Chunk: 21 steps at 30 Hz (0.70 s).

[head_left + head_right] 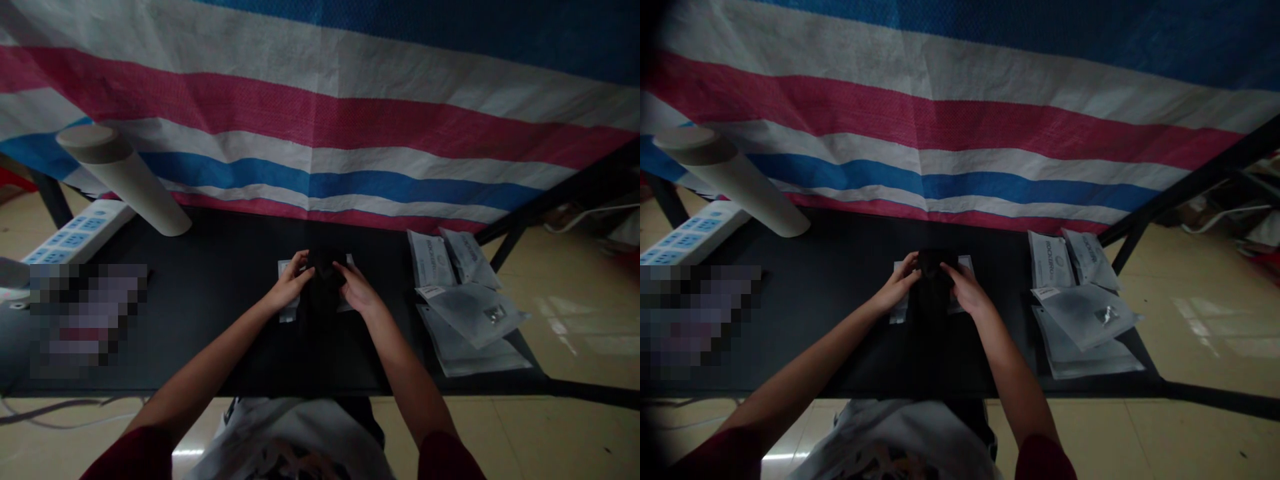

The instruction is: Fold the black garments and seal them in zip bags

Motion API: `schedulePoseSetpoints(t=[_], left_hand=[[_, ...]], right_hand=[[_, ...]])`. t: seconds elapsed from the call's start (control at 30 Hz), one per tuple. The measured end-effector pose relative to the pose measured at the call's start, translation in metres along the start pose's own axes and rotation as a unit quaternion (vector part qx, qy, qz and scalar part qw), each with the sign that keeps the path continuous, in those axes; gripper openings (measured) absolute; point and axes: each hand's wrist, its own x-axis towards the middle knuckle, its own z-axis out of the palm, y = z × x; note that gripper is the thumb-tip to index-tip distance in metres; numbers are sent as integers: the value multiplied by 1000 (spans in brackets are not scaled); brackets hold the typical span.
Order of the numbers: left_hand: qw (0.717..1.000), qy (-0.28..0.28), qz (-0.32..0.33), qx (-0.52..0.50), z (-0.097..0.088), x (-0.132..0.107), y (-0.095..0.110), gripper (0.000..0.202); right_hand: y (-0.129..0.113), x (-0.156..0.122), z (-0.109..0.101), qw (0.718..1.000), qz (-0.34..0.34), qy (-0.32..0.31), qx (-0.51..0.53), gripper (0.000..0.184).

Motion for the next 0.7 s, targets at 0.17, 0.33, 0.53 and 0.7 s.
schedulePoseSetpoints(t=[0.17,0.33,0.53,0.7], left_hand=[[987,-83,-117,-77,13,-9,-1,39],[970,-75,-203,-109,12,-9,-8,32],[948,-52,-277,-150,6,-5,1,44],[906,-50,-339,-249,-2,-1,19,57]], right_hand=[[-8,6,-7,997,-40,66,30,47],[-8,5,-11,992,-98,80,2,48],[-6,1,-6,922,-296,147,-202,47],[-11,-5,-2,886,-365,-20,-284,26]])
